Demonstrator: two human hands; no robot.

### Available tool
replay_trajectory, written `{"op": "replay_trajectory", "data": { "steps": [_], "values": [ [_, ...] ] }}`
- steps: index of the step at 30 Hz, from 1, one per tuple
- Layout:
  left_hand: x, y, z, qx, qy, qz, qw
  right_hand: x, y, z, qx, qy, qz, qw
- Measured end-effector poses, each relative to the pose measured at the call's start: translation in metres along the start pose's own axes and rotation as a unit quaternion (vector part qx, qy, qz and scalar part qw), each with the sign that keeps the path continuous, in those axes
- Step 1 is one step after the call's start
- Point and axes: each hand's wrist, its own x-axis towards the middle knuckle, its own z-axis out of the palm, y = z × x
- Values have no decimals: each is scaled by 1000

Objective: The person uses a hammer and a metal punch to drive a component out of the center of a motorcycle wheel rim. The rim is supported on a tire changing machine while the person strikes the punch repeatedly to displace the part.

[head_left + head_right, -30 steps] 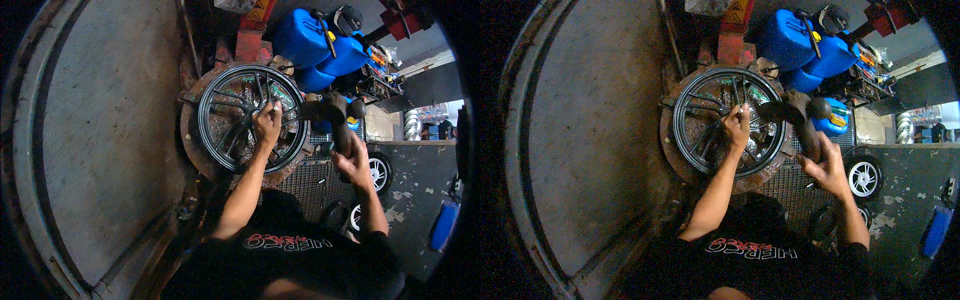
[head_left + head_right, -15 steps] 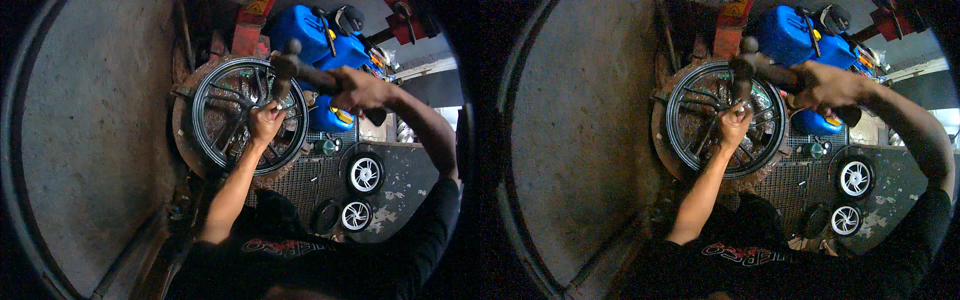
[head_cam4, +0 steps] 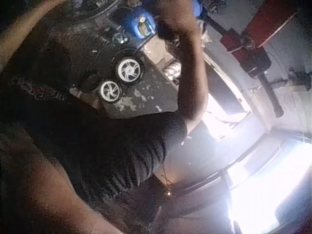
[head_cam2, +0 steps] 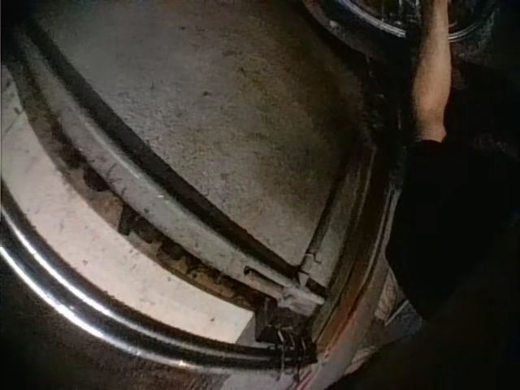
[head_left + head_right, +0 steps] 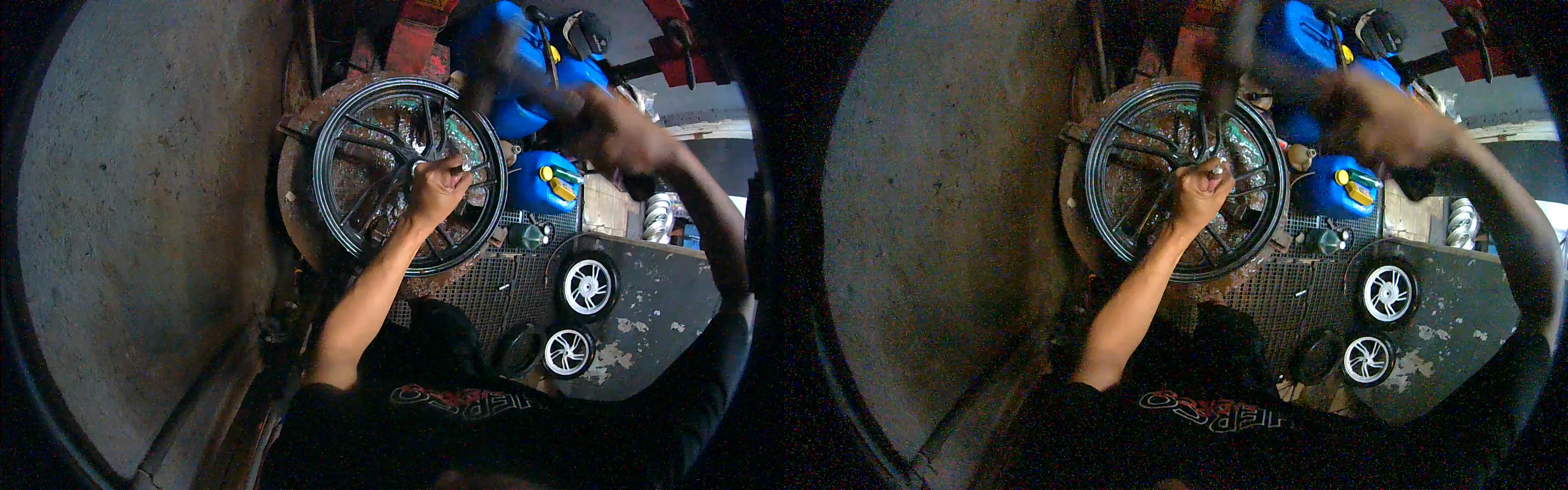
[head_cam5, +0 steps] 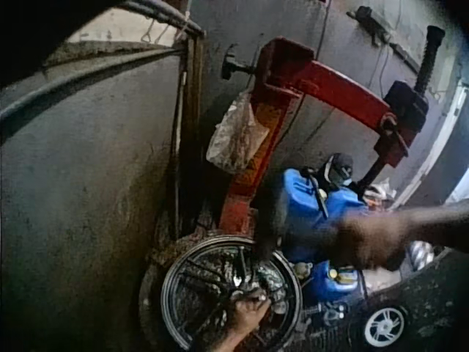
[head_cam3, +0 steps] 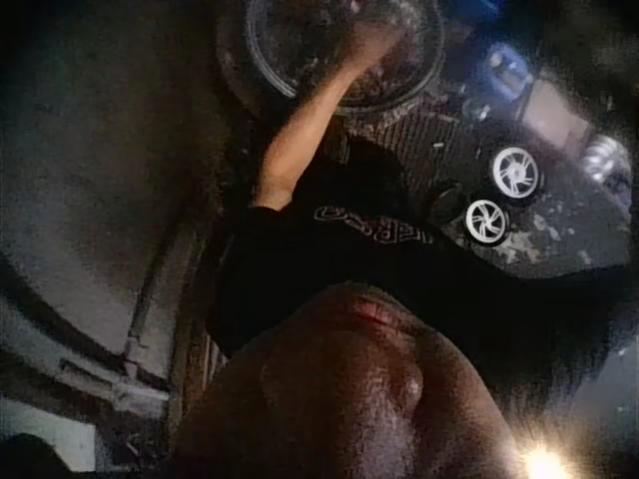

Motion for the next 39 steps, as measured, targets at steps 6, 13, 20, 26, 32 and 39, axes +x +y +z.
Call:
{"op": "replay_trajectory", "data": {
  "steps": [6,13,20,26,32,39],
  "values": [
    [-1,-3,1,4,1,16,1000,-7,1,-5,-26,69,2,997],
    [-8,-12,28,-88,15,19,996,-31,26,9,-24,-9,4,1000],
    [1,3,0,1,41,60,997,-5,27,26,-92,-24,-130,987],
    [8,5,-3,-8,29,39,999,-50,28,3,97,80,117,985],
    [9,10,-15,21,14,-34,999,-61,141,32,242,275,118,923],
    [43,71,-82,-350,10,63,934,-75,262,159,338,305,217,863]
  ]
}}
